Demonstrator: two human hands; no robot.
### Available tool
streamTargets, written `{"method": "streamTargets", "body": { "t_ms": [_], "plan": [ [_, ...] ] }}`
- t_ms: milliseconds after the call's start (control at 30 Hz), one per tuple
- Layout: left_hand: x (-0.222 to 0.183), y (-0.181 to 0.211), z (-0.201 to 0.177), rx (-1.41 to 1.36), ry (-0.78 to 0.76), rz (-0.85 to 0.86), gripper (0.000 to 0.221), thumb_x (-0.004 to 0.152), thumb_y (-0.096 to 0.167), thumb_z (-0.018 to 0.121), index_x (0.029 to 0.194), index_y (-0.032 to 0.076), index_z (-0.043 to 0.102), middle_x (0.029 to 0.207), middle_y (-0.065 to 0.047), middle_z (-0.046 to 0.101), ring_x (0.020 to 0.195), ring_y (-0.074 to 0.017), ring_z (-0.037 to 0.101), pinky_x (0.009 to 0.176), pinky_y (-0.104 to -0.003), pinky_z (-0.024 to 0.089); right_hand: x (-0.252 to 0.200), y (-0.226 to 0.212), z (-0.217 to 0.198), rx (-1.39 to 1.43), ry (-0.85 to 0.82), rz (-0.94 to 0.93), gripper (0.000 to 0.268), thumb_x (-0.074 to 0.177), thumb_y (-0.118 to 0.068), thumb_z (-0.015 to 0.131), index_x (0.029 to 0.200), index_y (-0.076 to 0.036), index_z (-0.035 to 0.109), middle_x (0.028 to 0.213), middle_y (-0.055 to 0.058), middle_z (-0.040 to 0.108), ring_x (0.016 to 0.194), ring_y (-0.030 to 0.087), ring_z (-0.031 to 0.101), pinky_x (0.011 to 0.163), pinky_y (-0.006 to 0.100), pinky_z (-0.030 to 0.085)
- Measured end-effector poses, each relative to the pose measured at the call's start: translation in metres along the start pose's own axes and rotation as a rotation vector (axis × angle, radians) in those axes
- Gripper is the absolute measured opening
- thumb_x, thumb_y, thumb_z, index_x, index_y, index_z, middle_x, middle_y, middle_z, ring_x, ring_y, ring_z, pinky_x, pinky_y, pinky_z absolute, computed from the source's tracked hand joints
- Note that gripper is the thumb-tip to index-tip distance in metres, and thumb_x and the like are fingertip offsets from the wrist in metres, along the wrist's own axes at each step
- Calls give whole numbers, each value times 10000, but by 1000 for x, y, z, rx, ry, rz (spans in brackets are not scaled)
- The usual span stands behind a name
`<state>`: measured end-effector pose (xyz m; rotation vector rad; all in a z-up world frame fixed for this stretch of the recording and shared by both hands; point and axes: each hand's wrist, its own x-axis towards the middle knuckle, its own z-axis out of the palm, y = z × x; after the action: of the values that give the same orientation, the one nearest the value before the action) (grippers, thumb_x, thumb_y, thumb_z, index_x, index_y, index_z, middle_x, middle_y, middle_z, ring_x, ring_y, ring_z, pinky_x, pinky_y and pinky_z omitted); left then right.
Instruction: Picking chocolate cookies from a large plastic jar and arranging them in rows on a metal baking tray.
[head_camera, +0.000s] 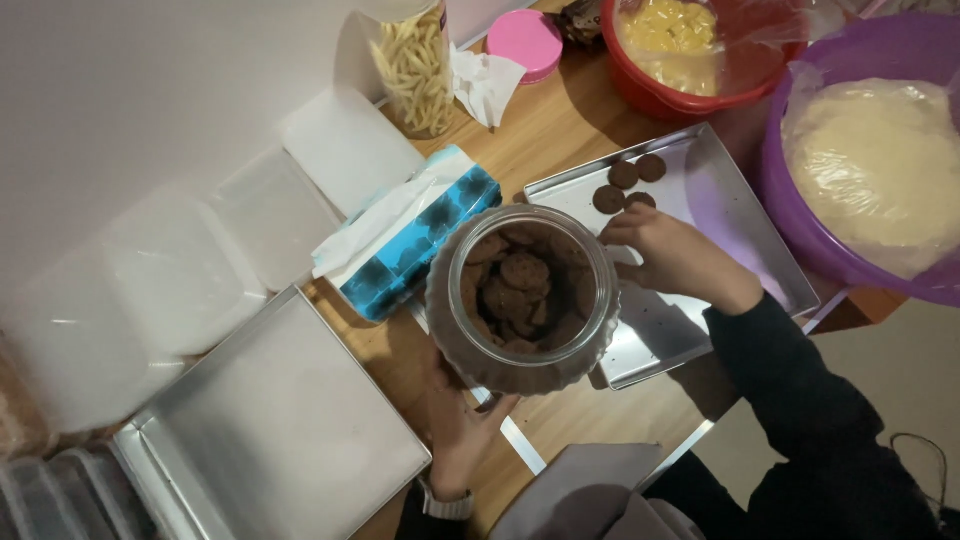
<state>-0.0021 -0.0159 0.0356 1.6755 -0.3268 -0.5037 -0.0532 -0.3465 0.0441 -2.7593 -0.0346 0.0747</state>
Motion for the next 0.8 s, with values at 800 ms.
{"method": "streamTargets", "body": {
  "t_ms": [800],
  "plan": [
    [0, 3, -2, 36, -29, 1, 1065, 644, 219, 933, 1504, 121, 312, 1449, -118, 403, 1283, -281, 562, 700, -353, 756, -40, 14, -17, 976, 219, -4, 454, 912, -408, 685, 1280, -143, 671, 1297, 83, 687, 1218, 230, 663, 1101, 411, 520]
  ]
}}
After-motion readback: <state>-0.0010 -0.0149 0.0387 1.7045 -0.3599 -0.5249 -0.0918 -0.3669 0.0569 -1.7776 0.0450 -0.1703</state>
